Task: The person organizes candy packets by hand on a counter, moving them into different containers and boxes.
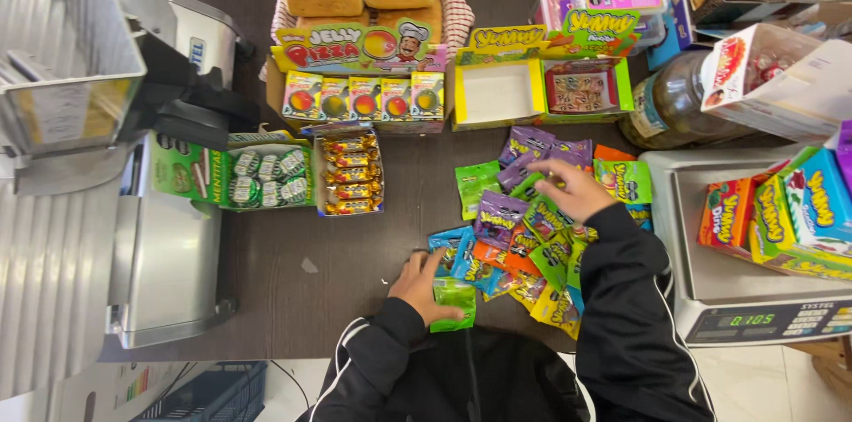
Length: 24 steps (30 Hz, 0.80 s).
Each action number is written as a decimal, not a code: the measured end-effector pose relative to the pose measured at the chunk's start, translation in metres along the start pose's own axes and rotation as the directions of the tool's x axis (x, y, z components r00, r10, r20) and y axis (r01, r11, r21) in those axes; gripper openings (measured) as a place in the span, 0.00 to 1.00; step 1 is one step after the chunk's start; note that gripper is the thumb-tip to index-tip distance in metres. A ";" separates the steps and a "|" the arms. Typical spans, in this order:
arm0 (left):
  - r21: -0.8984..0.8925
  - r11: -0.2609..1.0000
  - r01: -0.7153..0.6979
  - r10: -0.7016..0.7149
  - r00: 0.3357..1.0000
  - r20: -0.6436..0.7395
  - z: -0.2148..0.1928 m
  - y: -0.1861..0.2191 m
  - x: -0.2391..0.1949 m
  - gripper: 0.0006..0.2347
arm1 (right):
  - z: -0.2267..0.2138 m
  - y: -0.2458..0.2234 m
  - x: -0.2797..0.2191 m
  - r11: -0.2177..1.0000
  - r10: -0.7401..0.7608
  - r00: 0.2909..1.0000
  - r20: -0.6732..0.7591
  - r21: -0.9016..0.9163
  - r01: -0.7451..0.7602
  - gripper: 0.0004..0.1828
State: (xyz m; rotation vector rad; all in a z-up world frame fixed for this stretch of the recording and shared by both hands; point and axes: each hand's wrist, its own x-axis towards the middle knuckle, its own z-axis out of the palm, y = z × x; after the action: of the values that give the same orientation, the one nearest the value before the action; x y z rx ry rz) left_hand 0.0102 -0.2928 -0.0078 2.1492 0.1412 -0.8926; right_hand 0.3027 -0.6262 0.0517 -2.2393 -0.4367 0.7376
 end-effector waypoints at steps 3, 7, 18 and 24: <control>0.392 0.918 0.062 -0.054 0.998 -0.032 0.028 0.025 -0.004 0.72 | -0.016 0.028 -0.052 0.986 0.152 0.986 0.076 0.051 -0.156 0.27; 0.345 0.934 0.096 -0.043 0.987 -0.157 0.055 -0.005 0.023 0.62 | -0.016 0.071 -0.129 0.944 0.317 0.947 0.044 0.086 -0.320 0.27; 0.518 0.855 0.028 0.406 0.587 -0.701 0.066 -0.044 0.064 0.22 | 0.097 0.188 -0.244 0.822 0.470 0.857 -0.212 -0.247 -0.513 0.45; 0.596 0.643 -0.482 0.700 0.685 -0.201 0.148 0.000 0.099 0.25 | 0.144 0.132 -0.229 0.822 0.454 0.875 -0.169 -0.299 -0.484 0.68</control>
State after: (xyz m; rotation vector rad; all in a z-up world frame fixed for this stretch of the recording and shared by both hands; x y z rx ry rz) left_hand 0.0028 -0.4155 -0.1362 2.5823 -0.6639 -0.0337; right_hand 0.0469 -0.7541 -0.0414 -2.7366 0.0590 0.8533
